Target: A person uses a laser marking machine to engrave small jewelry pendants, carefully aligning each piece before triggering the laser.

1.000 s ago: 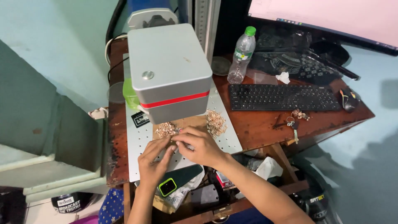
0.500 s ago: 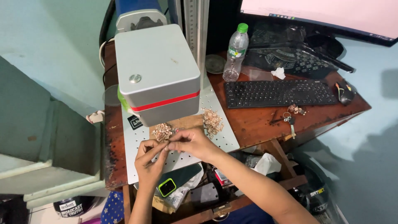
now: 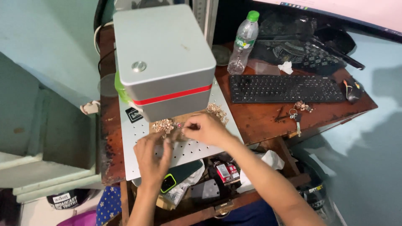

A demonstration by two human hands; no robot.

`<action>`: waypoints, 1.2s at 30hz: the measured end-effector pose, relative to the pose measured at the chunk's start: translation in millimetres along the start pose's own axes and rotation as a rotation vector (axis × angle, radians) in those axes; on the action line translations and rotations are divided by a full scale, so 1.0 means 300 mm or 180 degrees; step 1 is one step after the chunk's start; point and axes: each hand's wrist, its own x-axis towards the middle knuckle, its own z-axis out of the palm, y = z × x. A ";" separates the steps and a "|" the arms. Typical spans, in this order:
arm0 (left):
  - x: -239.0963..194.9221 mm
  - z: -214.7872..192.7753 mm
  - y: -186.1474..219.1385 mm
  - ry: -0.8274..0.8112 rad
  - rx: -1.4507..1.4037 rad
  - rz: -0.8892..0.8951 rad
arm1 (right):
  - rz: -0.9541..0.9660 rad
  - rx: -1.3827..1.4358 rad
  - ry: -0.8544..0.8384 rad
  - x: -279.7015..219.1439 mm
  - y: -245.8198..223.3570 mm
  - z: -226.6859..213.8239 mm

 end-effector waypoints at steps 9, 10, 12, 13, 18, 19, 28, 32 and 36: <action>0.042 -0.062 0.005 0.0091 -0.0324 -0.1446 | -0.0413 -0.0947 0.0025 0.057 0.015 -0.019; 0.033 -0.054 -0.013 0.0099 -0.0319 -0.1457 | -0.0418 -0.0952 0.0013 0.037 -0.005 -0.030; 0.012 -0.041 -0.048 0.0430 -0.0316 -0.0653 | -0.0745 -0.0917 0.0198 -0.002 -0.046 -0.048; 0.014 -0.042 -0.023 0.0445 -0.0312 -0.0664 | -0.0753 -0.0930 0.0186 -0.009 -0.053 -0.051; -0.016 -0.002 0.052 -0.0039 -0.1451 -0.0331 | -0.1424 0.0527 -0.0404 -0.039 -0.059 -0.041; -0.009 -0.023 0.070 -0.0039 -0.1456 -0.0335 | -0.1419 0.0525 -0.0405 -0.050 -0.055 -0.036; -0.032 -0.091 0.188 -0.0683 -0.1678 -0.1139 | -0.1810 0.0555 0.0012 -0.156 0.035 0.018; -0.070 -0.140 0.316 -0.0429 -0.1670 -0.1678 | -0.2441 0.0501 0.0432 -0.242 0.025 0.014; -0.146 -0.142 0.367 -0.0429 -0.2492 -0.2339 | -0.2939 0.0564 0.0373 -0.296 0.053 -0.005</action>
